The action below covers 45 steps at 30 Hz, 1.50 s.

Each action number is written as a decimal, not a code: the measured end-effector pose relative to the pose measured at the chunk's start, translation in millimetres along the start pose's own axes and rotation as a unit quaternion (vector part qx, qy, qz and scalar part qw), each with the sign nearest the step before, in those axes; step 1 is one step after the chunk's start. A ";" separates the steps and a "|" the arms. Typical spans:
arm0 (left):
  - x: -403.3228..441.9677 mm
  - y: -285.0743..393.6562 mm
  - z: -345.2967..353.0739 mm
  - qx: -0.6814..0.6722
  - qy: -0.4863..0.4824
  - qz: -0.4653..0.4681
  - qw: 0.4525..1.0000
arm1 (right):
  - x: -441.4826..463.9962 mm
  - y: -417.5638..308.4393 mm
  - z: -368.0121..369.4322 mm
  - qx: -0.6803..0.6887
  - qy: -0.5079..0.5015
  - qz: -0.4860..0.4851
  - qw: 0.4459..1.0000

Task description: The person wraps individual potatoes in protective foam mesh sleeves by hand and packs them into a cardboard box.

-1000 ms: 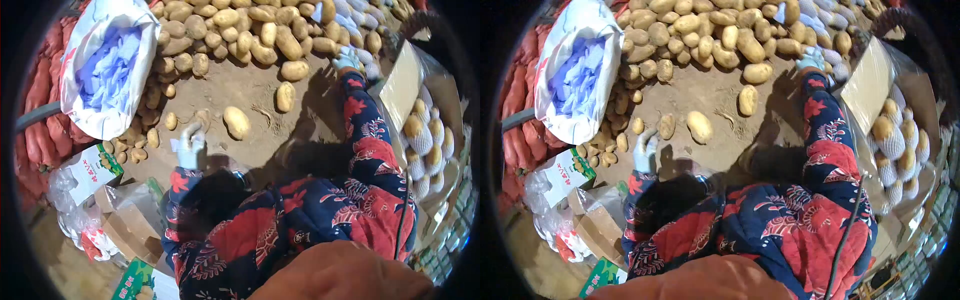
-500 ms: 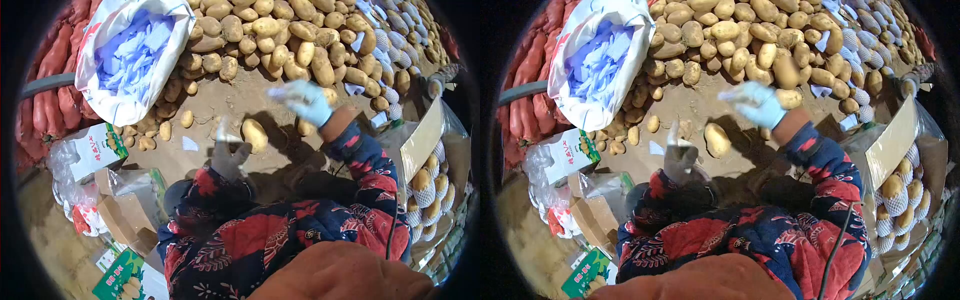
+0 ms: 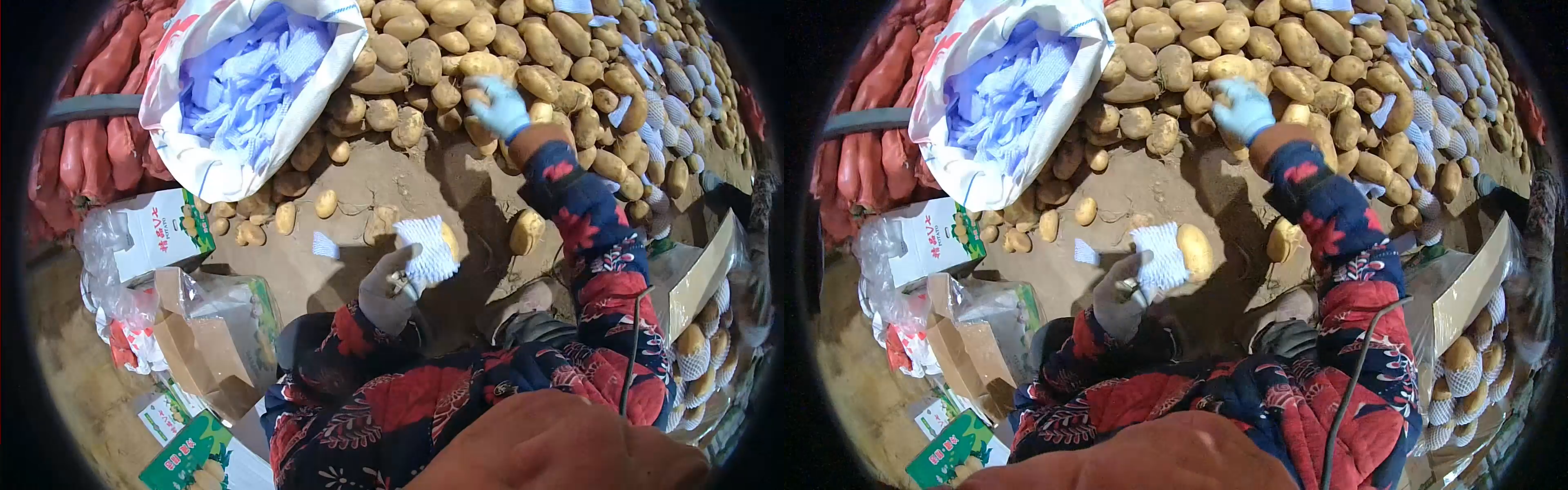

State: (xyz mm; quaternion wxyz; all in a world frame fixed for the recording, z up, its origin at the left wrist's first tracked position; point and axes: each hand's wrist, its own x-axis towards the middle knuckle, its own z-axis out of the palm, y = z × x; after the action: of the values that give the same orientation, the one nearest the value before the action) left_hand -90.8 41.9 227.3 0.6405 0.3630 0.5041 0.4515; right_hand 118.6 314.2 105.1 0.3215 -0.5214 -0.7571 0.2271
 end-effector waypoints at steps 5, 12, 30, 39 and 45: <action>-12.8 -4.2 -20.8 0.024 -0.003 0.018 1.000 | 84.2 39.6 9.0 -0.082 0.076 0.064 0.992; -16.5 -5.9 -35.4 -0.004 0.029 0.039 0.999 | 135.3 45.5 16.9 -0.078 0.063 0.311 0.945; -15.7 10.3 -51.3 -0.036 0.059 -0.062 0.996 | 163.7 75.8 24.3 0.005 -0.024 0.366 0.930; 1.9 -8.0 -57.3 -0.135 0.021 0.044 0.990 | 114.3 115.0 -0.7 0.199 0.047 0.326 0.923; 25.8 -13.9 -71.0 0.255 0.048 0.124 0.958 | -26.0 37.7 -65.4 0.639 0.063 0.146 0.753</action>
State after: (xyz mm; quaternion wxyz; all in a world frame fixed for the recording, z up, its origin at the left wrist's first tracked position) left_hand -154.8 62.4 190.1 0.4408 0.5513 0.5840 0.4008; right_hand 196.7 303.7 118.2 0.5894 -0.3117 -0.3285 0.6690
